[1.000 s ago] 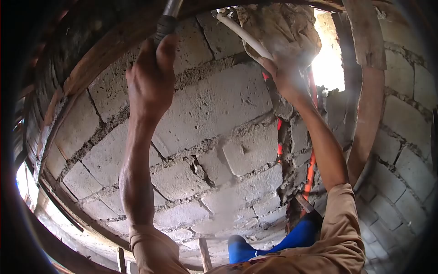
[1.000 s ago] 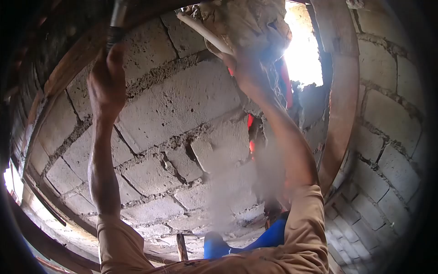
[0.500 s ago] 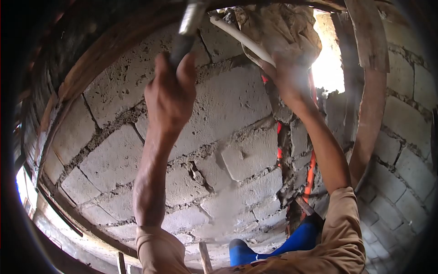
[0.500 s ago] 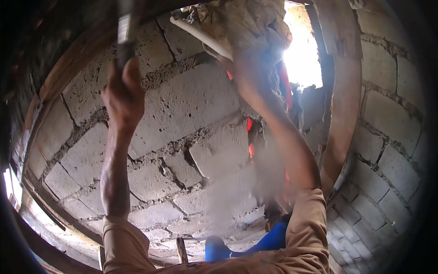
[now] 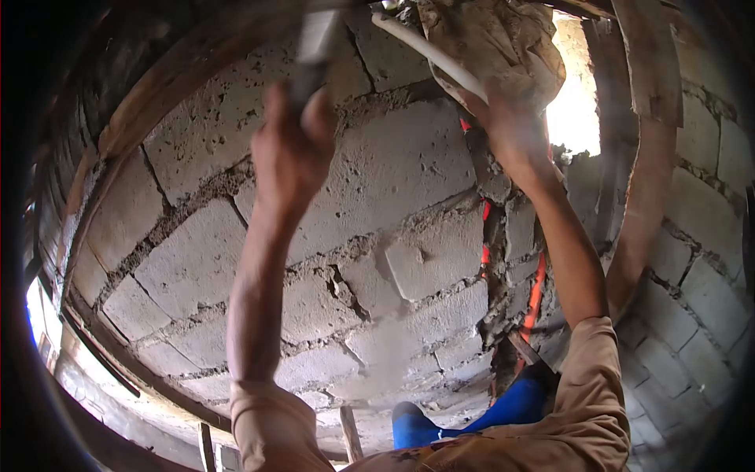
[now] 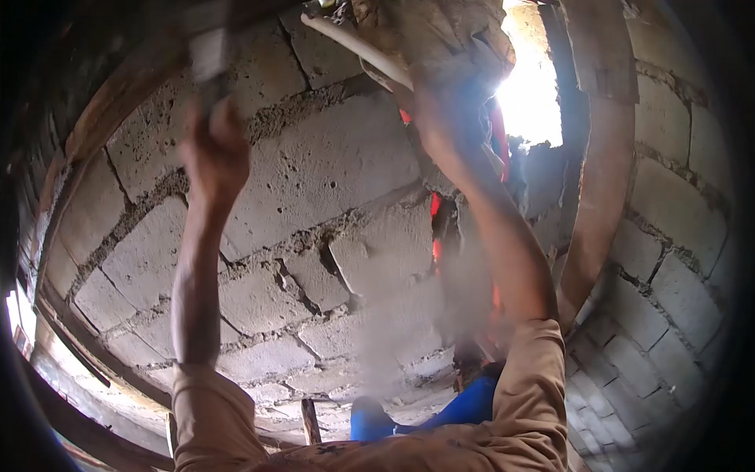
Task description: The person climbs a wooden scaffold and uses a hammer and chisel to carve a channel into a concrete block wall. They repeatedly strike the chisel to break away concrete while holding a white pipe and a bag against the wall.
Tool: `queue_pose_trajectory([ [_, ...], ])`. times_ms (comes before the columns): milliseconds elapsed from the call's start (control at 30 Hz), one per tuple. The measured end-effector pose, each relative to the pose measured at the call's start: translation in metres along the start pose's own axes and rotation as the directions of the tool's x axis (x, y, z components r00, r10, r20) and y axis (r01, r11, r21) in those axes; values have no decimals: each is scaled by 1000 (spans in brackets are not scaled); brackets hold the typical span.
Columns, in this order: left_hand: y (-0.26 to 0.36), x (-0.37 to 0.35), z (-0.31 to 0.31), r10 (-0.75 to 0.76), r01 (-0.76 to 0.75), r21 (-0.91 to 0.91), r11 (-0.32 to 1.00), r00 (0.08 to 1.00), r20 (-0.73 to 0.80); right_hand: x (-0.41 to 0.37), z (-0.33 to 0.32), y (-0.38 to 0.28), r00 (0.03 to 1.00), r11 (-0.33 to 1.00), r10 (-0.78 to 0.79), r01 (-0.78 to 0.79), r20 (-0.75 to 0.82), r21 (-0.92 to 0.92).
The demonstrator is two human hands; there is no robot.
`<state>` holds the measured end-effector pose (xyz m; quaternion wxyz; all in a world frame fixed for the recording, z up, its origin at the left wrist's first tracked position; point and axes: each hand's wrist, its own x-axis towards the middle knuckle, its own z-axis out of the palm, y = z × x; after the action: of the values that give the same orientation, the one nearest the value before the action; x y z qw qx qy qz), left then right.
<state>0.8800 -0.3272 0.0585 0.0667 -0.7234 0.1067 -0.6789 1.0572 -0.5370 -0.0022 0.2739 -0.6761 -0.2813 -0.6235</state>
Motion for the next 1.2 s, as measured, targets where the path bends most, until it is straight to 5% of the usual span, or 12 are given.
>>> queue_pose_trajectory([
  [100,29,41,-15,-339,311,139,940,822,458,2,-5,-4,990,988,99,-86,100,-130],
  [233,43,12,-22,-103,91,-180,979,993,-60,4,-3,9,998,989,-67,64,-17,-130],
  [267,33,11,-17,121,-177,-220,959,961,-248,-1,4,14,995,975,-95,88,-25,-203],
  [400,4,18,4,-228,194,128,973,899,374,6,-10,0,993,997,41,-32,109,-76],
  [500,22,24,-15,-191,206,-29,978,945,265,4,1,12,998,972,-46,53,35,-229],
  [600,39,7,-24,-47,10,-255,967,989,-141,3,-3,11,995,984,-98,94,-22,-149],
  [700,10,0,-1,-126,127,-55,990,992,21,4,-7,6,995,985,-95,93,-6,-142],
  [733,0,16,4,-251,212,141,967,893,373,4,-5,6,993,980,-117,111,-24,-163],
  [833,7,33,-10,-56,48,35,998,955,293,11,1,25,983,969,-160,139,-93,-203],
  [967,37,30,-38,-412,438,-88,895,885,217,13,5,26,941,921,245,-301,234,247],
  [1033,36,28,-47,-323,334,-59,941,935,149,12,3,23,884,832,313,-432,348,349],
  [1200,33,19,-49,-254,262,-16,965,948,190,-1,7,27,996,991,53,-61,75,121],
])
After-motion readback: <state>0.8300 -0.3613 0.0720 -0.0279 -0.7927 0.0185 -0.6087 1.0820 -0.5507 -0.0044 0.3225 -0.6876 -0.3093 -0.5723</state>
